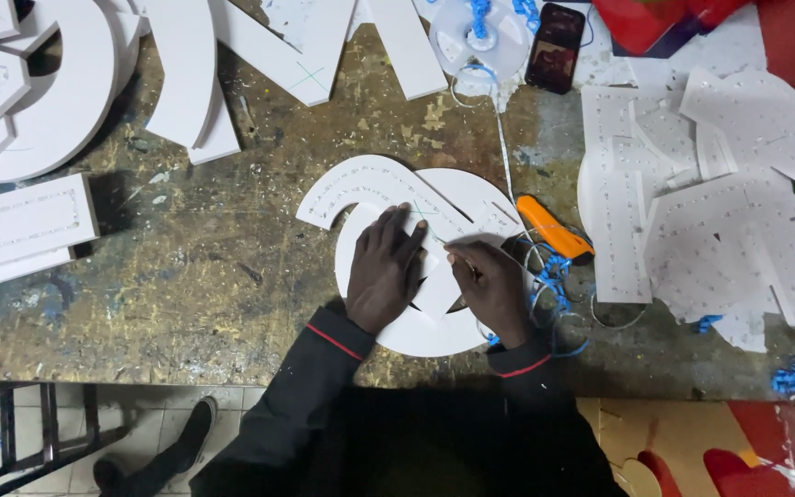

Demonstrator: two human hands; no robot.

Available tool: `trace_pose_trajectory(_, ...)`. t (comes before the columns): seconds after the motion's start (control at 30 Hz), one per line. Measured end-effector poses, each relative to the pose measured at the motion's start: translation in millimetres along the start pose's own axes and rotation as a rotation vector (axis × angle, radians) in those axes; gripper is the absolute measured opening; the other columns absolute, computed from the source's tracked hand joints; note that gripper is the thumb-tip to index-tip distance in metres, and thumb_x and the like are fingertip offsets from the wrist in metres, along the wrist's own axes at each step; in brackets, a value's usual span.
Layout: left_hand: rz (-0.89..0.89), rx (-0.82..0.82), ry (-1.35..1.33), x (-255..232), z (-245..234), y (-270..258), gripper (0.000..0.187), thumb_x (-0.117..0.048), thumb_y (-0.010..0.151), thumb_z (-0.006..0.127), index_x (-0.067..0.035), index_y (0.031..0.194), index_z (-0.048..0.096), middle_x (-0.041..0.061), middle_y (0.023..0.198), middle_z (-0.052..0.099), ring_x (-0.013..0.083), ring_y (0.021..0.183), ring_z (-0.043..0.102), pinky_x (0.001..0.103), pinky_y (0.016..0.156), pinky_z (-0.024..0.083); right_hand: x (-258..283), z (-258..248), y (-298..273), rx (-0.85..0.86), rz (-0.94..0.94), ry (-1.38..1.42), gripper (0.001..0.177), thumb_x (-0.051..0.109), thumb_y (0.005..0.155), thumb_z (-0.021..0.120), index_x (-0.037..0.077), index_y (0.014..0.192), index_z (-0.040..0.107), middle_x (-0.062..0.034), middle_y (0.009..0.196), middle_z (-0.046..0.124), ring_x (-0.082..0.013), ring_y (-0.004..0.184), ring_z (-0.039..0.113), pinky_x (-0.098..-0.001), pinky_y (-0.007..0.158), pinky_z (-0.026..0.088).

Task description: The person assembles a large white letter 'e' on a workbench using a hot glue gun. They apply glue to the edges of the letter components and press them together to form the shape. The person also uses a utility knife to trim excess material from the letter. The workspace is cluttered with other letter pieces and crafting supplies.

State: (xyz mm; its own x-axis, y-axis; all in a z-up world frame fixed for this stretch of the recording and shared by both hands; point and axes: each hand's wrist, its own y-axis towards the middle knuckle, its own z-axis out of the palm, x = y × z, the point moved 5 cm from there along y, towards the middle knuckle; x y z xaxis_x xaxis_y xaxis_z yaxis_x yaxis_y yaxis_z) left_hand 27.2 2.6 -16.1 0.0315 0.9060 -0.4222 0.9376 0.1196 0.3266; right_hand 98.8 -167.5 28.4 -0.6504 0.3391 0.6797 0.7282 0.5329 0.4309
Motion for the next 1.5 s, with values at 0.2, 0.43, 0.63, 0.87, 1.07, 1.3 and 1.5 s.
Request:
trace_pose_trajectory(0.2, 0.011, 0.005, 0.022, -5.3, -3.4, 0.8, 0.048, -0.035, 0.115, 0.059, -0.018, 0.158, 0.07, 0.018, 0.171, 0.053, 0.0411, 0.163, 0.045, 0.058, 0.127, 0.039, -3.1, -1.4, -8.2, -0.051, -0.168, -0.186, 0.026, 0.003, 0.098, 0.076, 0.018, 0.116, 0.087, -0.0044, 0.083, 0.075, -0.0297, 0.074, 0.076, -0.0352, 0.061, 0.061)
trace_pose_trajectory(0.43, 0.023, 0.018, 0.036, -0.9, 5.0, -2.6, 0.048, -0.036, 0.117, 0.053, -0.019, 0.16, 0.068, 0.019, 0.171, 0.052, 0.0426, 0.164, 0.044, 0.059, 0.128, 0.037, -13.9, 4.7, -14.5, -0.051, -0.197, -0.198, 0.025, 0.0, 0.095, 0.074, 0.014, 0.111, 0.087, -0.0009, 0.085, 0.073, -0.0227, 0.072, 0.074, -0.0307, 0.065, 0.059)
trace_pose_trajectory(0.63, 0.192, 0.136, 0.029, -4.7, 19.3, -6.1, 0.066, -0.025, 0.099, 0.073, -0.011, 0.163, 0.063, 0.023, 0.169, 0.052, 0.0502, 0.163, 0.042, 0.063, 0.128, 0.039, -18.7, 10.1, -14.8, -0.078, -0.232, -0.185, 0.026, 0.003, 0.093, 0.074, 0.015, 0.113, 0.086, -0.0007, 0.082, 0.069, -0.0252, 0.071, 0.072, -0.0356, 0.067, 0.058)
trace_pose_trajectory(0.87, 0.425, 0.236, -0.04, 6.9, 22.0, 18.1, 0.048, -0.026, 0.101, 0.064, -0.016, 0.146, 0.074, 0.015, 0.164, 0.057, 0.0444, 0.161, 0.048, 0.054, 0.126, 0.043, -7.3, 4.7, -15.2, -0.076, -0.254, -0.338, 0.027, 0.005, 0.091, 0.073, 0.021, 0.109, 0.084, 0.0037, 0.077, 0.063, -0.0233, 0.067, 0.069, -0.0374, 0.065, 0.056)
trace_pose_trajectory(1.07, 0.573, 0.455, 0.046, -10.6, -10.9, 76.0, 0.092, -0.042, 0.092, 0.089, -0.026, 0.173, 0.049, 0.015, 0.182, 0.041, 0.0479, 0.172, 0.027, 0.064, 0.136, 0.031, -18.9, 8.4, -20.5, -0.068, -0.208, -0.319, 0.029, 0.01, 0.095, 0.075, 0.024, 0.119, 0.084, 0.0021, 0.091, 0.073, -0.028, 0.084, 0.078, -0.0405, 0.073, 0.063)
trace_pose_trajectory(1.3, 0.605, 0.37, 0.053, 5.1, -5.5, 82.9, 0.073, -0.075, 0.096, 0.069, -0.022, 0.146, 0.07, 0.015, 0.149, 0.066, 0.0378, 0.145, 0.062, 0.059, 0.13, 0.041, -15.7, -12.5, -12.5, -0.009, -0.034, -0.17, 0.029, 0.02, 0.102, 0.076, 0.022, 0.13, 0.084, -0.0075, 0.099, 0.083, -0.0332, 0.094, 0.083, -0.046, 0.079, 0.067)
trace_pose_trajectory(1.5, 0.316, -0.024, 0.201, 15.4, -21.9, 43.8, 0.071, -0.083, 0.094, 0.067, -0.025, 0.135, 0.074, 0.01, 0.145, 0.066, 0.0364, 0.134, 0.063, 0.056, 0.109, 0.046, -8.6, -18.7, 20.1, 0.001, -0.103, -0.196, 0.013, 0.022, 0.105, 0.08, 0.024, 0.116, 0.085, 0.0017, 0.093, 0.078, -0.0257, 0.089, 0.082, -0.0375, 0.08, 0.063)
